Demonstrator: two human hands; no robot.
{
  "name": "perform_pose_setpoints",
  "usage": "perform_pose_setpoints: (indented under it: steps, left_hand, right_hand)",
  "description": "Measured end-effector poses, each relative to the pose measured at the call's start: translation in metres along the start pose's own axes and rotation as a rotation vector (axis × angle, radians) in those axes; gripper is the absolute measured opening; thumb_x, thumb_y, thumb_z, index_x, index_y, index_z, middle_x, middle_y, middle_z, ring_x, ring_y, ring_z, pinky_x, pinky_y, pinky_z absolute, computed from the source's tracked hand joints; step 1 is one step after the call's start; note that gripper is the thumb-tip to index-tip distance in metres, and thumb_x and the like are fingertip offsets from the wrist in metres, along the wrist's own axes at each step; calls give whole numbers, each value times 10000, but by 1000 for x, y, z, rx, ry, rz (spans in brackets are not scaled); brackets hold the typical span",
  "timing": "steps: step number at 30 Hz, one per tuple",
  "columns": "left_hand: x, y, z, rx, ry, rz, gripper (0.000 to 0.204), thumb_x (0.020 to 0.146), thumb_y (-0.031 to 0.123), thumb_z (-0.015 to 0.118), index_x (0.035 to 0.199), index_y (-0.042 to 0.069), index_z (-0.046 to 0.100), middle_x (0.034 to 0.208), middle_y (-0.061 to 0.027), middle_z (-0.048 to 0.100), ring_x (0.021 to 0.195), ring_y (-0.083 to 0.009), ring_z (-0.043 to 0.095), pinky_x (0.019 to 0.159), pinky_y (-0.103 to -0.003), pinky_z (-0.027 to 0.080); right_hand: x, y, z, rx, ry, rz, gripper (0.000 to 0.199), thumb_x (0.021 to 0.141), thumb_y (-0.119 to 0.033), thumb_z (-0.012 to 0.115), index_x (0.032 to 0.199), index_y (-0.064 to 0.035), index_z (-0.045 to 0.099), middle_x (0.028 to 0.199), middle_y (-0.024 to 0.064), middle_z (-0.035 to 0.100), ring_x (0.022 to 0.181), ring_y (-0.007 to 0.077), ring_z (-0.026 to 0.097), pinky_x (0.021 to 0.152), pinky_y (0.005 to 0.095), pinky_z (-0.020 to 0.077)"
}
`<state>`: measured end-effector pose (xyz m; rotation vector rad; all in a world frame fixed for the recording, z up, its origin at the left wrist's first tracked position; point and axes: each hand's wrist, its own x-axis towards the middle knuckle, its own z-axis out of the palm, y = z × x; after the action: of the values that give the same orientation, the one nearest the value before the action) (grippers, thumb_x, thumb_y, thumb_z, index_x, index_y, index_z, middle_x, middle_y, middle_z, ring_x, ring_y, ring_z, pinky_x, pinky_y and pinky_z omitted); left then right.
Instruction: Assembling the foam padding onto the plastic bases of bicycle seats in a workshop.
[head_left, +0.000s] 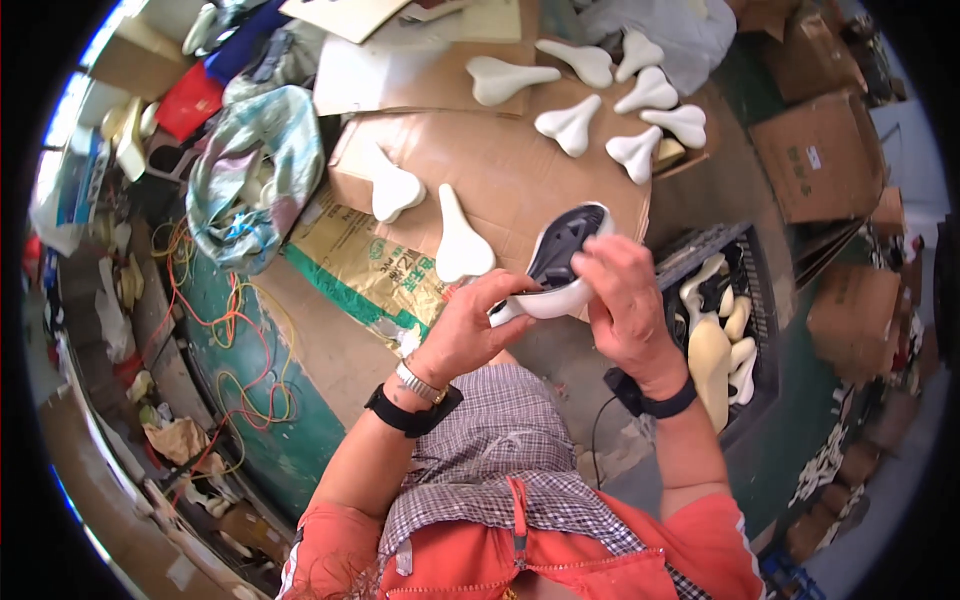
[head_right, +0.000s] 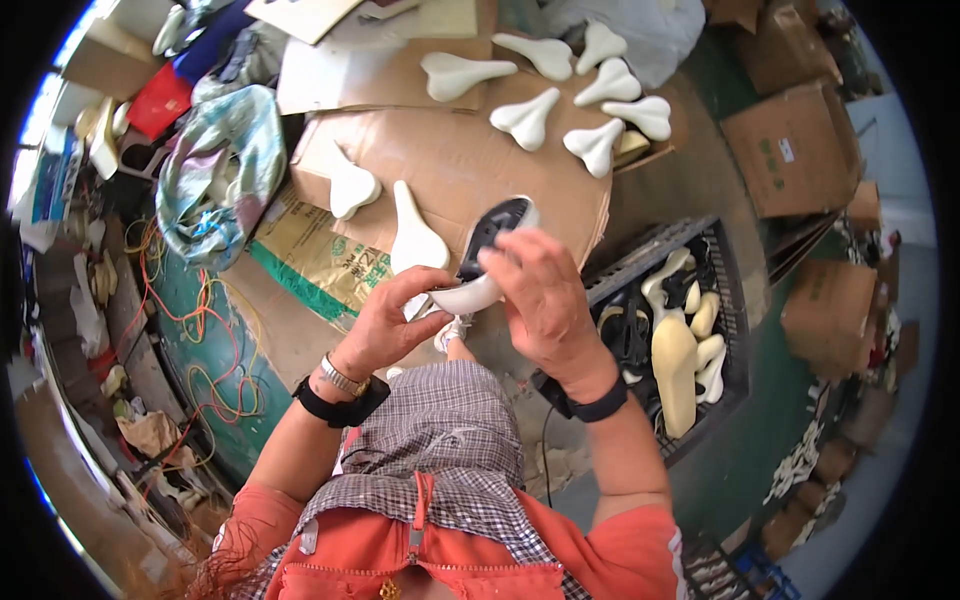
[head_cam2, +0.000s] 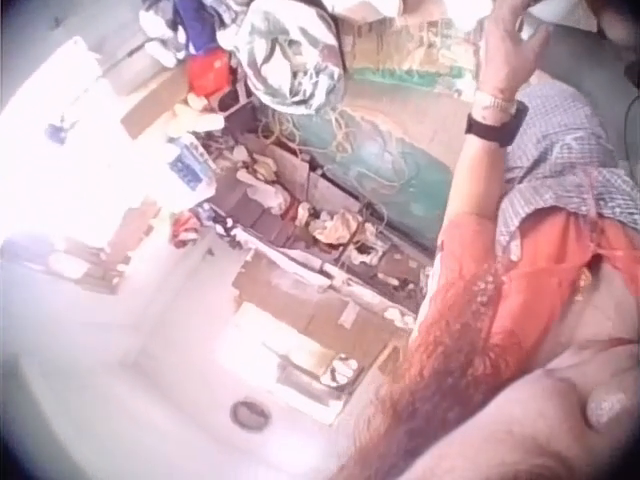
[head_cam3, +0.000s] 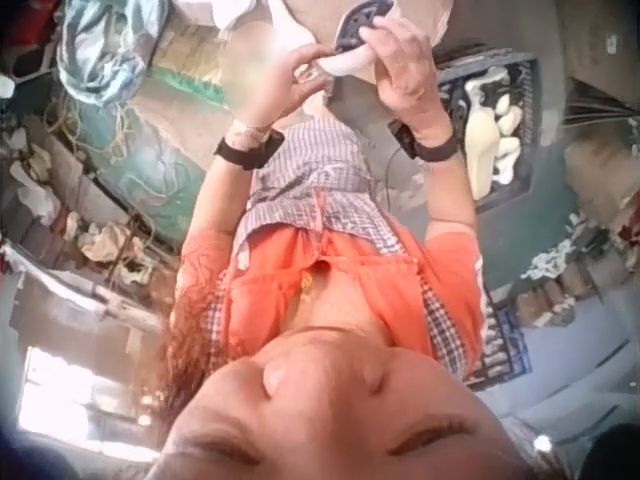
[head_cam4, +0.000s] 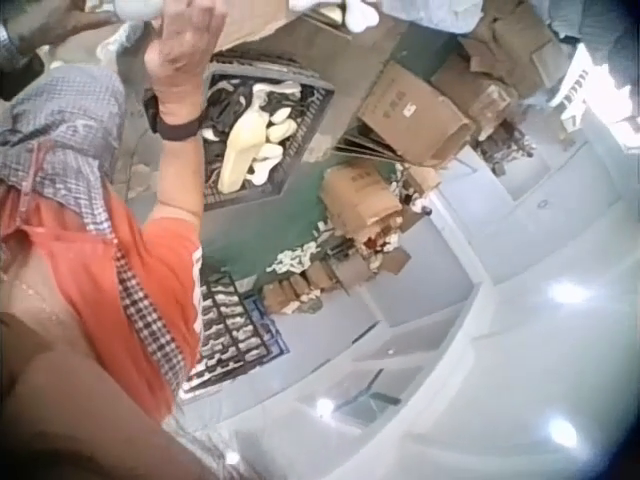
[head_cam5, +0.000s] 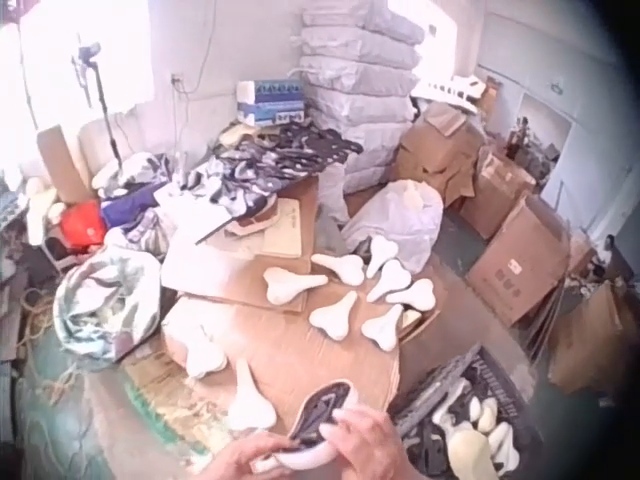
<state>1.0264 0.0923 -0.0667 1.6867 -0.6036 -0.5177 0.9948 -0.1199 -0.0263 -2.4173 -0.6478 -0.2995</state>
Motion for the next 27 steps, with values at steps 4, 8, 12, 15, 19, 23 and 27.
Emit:
perform_pose_setpoints:
  steps: [4,8,12,15,19,23,27]
  left_hand:
    - [-55,32,-17,116,305,65,324,714,64,699,1007,18,569,910,-131,592,836,-300,590,733,-347,476]
    - [-106,51,-32,253,505,131,290,703,65,705,953,12,567,880,-139,584,790,-307,588,682,-357,481]
    - [-154,70,-44,363,538,145,310,694,34,726,949,27,549,969,-134,583,856,-276,598,719,-331,495]
    - [-181,81,-56,294,575,176,358,688,0,728,992,26,541,1107,-134,524,954,-242,574,792,-313,498]
    - [-203,67,-75,-390,517,3,425,767,65,706,1112,15,463,1099,-83,519,986,-146,543,803,-276,493]
    - [-201,67,-97,-464,655,-120,254,772,101,722,923,11,537,723,1,567,701,-79,576,643,-228,496]
    - [-206,77,-114,-56,573,-259,257,783,83,712,911,15,500,736,-4,576,656,-43,538,566,-204,456]
  right_hand:
    - [6,-78,30,220,314,412,673,717,45,640,1326,-15,361,1268,169,440,1109,292,495,901,367,449]
    - [8,-137,66,1014,264,560,725,780,-57,688,1367,-1,266,1270,136,440,1114,212,493,893,327,462]
    - [19,-175,81,1171,195,484,746,810,-62,670,1388,6,204,1265,129,444,1121,197,487,906,319,457]
    - [25,-195,87,1228,106,454,721,814,-34,657,1388,7,222,1266,124,453,1139,187,478,923,316,453]
    - [33,-216,92,1181,-1,407,683,809,-27,659,1374,3,276,1271,118,459,1147,182,481,928,312,450]
    - [43,-220,95,1230,-135,387,666,808,-26,659,1368,-4,299,1254,111,475,1139,181,489,919,317,455]
    - [57,-217,98,1292,-207,360,660,793,-10,651,1360,-10,313,1226,103,497,1124,174,500,901,312,462]
